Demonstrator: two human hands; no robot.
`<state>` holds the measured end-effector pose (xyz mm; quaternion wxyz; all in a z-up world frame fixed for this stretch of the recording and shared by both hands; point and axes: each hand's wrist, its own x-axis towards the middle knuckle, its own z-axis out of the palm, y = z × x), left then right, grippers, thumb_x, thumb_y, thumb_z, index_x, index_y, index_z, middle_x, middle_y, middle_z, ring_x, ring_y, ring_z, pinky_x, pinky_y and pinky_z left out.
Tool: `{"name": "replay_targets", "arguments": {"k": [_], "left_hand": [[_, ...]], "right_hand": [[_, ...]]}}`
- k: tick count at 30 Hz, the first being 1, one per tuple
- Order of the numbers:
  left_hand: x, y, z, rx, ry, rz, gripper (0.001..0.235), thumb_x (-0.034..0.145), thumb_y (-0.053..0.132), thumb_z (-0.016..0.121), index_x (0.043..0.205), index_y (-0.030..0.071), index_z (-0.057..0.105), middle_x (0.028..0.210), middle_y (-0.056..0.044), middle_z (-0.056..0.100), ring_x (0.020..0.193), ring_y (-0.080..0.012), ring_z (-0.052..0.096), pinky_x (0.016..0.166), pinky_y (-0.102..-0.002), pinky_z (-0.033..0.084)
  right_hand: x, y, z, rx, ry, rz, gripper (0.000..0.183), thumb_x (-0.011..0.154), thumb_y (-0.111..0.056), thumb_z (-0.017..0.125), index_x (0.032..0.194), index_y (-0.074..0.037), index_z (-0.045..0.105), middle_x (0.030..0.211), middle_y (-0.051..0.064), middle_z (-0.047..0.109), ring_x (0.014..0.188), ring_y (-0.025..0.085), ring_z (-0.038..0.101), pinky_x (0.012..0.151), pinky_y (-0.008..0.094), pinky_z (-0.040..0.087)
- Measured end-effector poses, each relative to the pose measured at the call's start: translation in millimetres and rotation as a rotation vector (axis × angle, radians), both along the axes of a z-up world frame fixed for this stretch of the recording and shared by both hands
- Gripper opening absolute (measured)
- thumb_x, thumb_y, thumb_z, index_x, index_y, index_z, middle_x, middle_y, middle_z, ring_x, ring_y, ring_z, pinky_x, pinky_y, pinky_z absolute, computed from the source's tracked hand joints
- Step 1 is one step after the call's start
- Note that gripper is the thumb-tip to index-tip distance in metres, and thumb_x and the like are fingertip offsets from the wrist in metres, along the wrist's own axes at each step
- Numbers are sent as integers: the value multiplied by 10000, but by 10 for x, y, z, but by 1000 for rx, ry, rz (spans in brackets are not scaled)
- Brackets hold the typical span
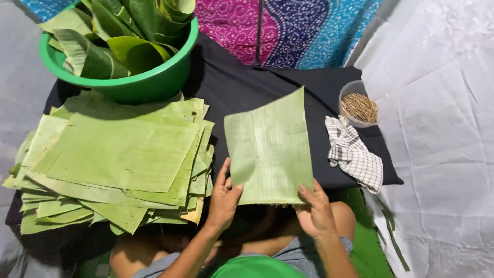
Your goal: Wiping banana leaves with a cloth and folding them into conical shapes to be placed in a bucket.
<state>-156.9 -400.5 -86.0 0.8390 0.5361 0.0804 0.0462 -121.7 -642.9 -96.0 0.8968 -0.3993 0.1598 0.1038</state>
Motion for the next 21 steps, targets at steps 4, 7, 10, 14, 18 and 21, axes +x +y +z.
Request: {"name": "replay_targets", "arguments": {"k": [4,7,10,14,18,21], "left_hand": [[-58,71,-110,41,62,-47,833,883,-119,526,1630,112,237,1205,-167,700,793,-96,561,654,-179,406],[-131,58,-36,-72,100,-26,829,891,-89,542,1629,105,219,1241,-225,676,925,-178,608,807,-255,460],[-180,43,-14,-325,51,-23,814,941,111,571,1629,140,137,1423,-252,544,1151,-309,614,935,-423,527],[-269,-247,68,-443,66,-79,649,911,277,672,1458,59,398,1301,-206,624,1133,-326,662,923,-490,565],[-163,-403,-29,-291,135,-1,409,956,38,596,1356,-19,537,1188,-185,698,974,-210,674,874,-335,553],[100,-254,-201,-85,238,112,368,916,26,575,1261,-101,553,1135,-226,687,983,-267,668,899,-367,565]], "right_hand": [[217,-208,-12,113,-9,269,518,939,-58,562,1437,68,496,1209,209,674,889,206,680,714,265,556],[297,-159,-44,-46,77,234,445,905,13,594,1346,74,568,1173,236,681,927,275,659,789,348,536],[268,-1,-26,-126,85,104,390,902,48,610,1292,52,593,1125,217,686,887,267,653,770,353,541],[60,304,-8,-36,-13,-112,295,964,21,599,1258,38,582,1148,149,676,962,207,642,873,324,526],[-101,407,45,14,17,-164,275,973,1,572,1238,75,573,1209,201,656,1061,263,625,971,376,500],[-8,51,-136,-160,-211,26,257,905,7,698,1148,81,665,976,119,706,808,158,619,754,269,488]]}}
